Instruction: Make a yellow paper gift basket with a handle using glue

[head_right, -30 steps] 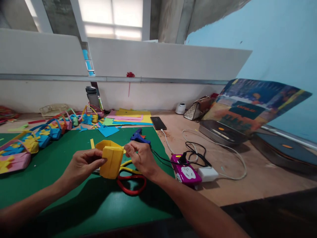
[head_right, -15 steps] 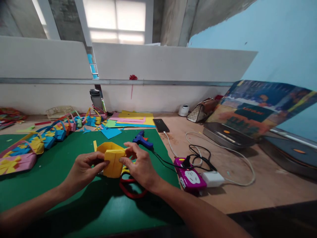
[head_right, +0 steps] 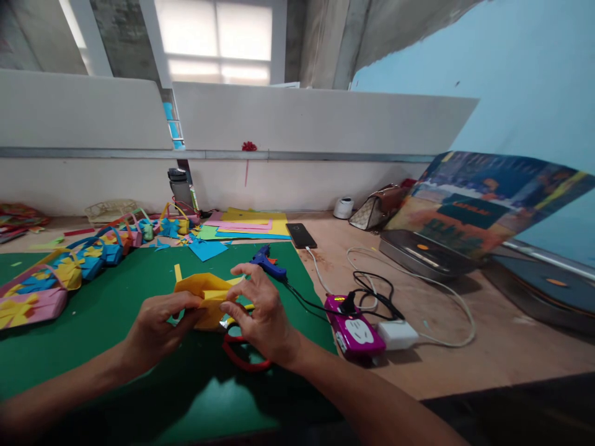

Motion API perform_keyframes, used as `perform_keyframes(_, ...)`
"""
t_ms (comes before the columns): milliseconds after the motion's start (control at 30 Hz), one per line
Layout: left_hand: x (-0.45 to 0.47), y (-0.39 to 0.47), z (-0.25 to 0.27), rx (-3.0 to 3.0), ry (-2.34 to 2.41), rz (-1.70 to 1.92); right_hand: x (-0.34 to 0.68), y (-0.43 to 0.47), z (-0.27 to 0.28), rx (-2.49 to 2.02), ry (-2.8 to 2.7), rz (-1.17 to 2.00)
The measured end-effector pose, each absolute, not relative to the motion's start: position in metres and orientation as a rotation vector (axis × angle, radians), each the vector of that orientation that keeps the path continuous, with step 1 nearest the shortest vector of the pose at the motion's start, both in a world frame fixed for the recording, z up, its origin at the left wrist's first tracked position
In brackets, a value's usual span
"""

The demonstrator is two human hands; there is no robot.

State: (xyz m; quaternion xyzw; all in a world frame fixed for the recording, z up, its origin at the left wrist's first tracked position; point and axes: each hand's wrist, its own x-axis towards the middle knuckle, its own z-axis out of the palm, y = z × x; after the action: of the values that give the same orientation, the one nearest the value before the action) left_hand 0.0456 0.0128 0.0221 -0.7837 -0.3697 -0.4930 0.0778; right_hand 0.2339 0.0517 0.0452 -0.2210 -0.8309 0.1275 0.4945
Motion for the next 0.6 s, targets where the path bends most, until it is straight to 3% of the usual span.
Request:
perform_keyframes(433,0.044,0.01,0.022,-2.406,-1.092,-1.451,0.234,0.052,0.043,-0.526,-2.03,0.32)
perform_keyframes(600,0.032,0.005,0.043,-2.133,-1.076,-1.45,0.234,0.053,0.043,-0.51,-2.022,0.311)
